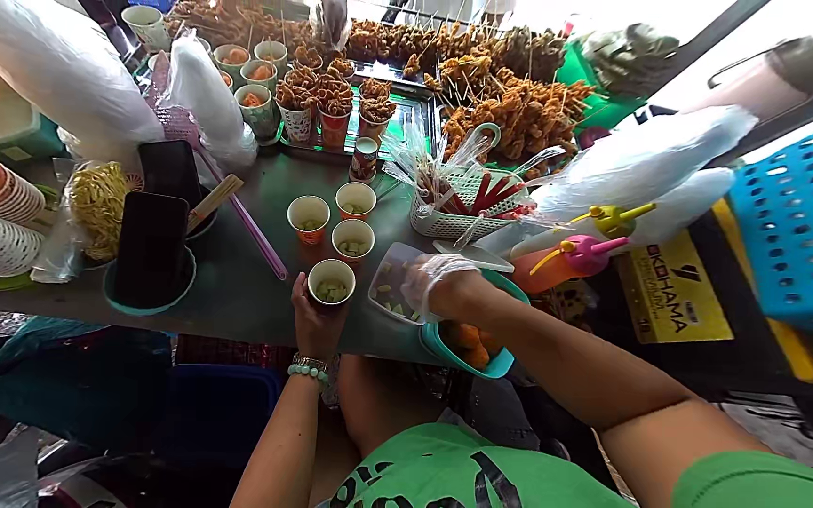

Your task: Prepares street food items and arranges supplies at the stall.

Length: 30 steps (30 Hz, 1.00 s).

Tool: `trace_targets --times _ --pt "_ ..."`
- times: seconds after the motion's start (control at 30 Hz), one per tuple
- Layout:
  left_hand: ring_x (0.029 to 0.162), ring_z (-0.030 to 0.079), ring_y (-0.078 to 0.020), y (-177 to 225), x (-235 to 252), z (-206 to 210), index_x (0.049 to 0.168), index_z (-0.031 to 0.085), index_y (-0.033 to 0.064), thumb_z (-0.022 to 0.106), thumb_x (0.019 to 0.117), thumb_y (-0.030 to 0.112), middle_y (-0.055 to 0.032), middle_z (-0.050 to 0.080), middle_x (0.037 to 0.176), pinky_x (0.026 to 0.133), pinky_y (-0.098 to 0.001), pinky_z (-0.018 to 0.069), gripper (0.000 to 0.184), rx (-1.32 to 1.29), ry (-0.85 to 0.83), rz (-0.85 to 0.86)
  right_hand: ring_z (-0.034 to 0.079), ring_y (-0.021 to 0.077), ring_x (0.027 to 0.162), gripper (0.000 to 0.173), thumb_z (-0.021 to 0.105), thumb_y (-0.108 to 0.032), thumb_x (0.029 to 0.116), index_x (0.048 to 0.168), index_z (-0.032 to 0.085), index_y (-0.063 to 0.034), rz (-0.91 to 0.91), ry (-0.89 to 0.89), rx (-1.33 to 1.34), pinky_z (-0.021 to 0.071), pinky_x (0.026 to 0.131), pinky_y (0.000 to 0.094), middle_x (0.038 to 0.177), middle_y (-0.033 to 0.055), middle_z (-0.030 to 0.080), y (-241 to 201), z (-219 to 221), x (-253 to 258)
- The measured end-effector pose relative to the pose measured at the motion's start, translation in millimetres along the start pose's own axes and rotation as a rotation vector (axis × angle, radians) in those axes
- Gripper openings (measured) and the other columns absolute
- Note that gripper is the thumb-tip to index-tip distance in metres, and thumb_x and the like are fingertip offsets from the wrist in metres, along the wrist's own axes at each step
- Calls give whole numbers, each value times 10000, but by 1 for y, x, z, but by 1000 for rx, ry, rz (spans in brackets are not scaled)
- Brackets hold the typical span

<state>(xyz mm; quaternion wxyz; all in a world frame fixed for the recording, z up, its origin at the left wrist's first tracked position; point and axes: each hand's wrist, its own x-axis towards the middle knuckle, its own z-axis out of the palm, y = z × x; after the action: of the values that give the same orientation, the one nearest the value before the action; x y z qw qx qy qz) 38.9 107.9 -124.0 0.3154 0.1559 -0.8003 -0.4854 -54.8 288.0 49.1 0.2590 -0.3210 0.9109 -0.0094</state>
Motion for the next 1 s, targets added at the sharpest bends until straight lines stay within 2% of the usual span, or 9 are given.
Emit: trace_targets --times 0.1,0.2,0.33,0.37,0.47,0.6,0.7,0.87,1.0 --pt "1271 587 -332 1 0 -1 1455 277 -202 878 746 172 -385 524 1358 1092 -353 464 1002 19 -11 -6 637 439 1133 246 571 -144 1017 1147 670 40 -87 -96 -64 493 928 641 1160 261 671 -1 22 48" --pt "1269 589 -325 -1 1 -1 1458 279 -192 875 747 169 -375 532 1354 1093 -359 466 996 20 -16 -5 641 433 1098 245 660 -110 970 1171 673 29 -274 -77 19 488 931 641 1140 267 674 16 41 74" --pt "1275 586 -318 1 2 -2 1464 281 -180 865 753 169 -357 542 1357 1095 -362 463 985 40 -31 -4 639 356 1149 287 672 -131 958 1239 662 -75 -414 -98 -16 496 975 597 1189 177 680 23 48 82" --pt "1269 590 -315 1 2 -2 1463 285 -177 868 749 170 -353 547 1351 1092 -362 467 985 43 -29 -1 641 343 1144 268 666 -129 956 1220 667 -84 -452 -85 -39 501 973 577 1181 164 681 20 49 81" --pt "1265 594 -318 1 1 -2 1461 289 -180 874 748 191 -354 552 1346 1090 -364 466 995 53 -37 3 528 376 1348 349 576 -84 1014 1357 617 -36 -411 -142 -107 401 1134 550 1382 209 604 1 32 66" --pt "1249 608 -319 0 -1 -1 1445 307 -193 874 750 221 -364 561 1329 1077 -354 477 988 70 -22 35 560 411 1299 303 518 -77 1041 1310 625 12 -391 -162 -172 432 1071 591 1332 237 624 -17 24 64" --pt "1240 616 -317 1 -2 0 1445 296 -196 868 767 248 -360 568 1321 1068 -357 489 992 81 -40 29 594 420 1233 260 563 -66 1008 1241 654 6 -473 -171 -270 474 1009 611 1265 231 645 -12 34 73" --pt "1240 617 -325 5 -2 0 1442 318 -190 854 783 278 -352 570 1326 1069 -381 490 970 113 -44 -5 633 471 1125 228 507 -58 1031 1166 654 53 -563 -156 -236 496 915 653 1160 279 659 -12 47 75" --pt "1238 619 -331 3 -2 1 1436 324 -197 860 773 284 -363 566 1328 1072 -373 485 978 94 -32 7 599 443 1219 263 526 -43 1041 1261 618 68 -424 -374 -246 461 1021 593 1266 281 628 -33 20 59"
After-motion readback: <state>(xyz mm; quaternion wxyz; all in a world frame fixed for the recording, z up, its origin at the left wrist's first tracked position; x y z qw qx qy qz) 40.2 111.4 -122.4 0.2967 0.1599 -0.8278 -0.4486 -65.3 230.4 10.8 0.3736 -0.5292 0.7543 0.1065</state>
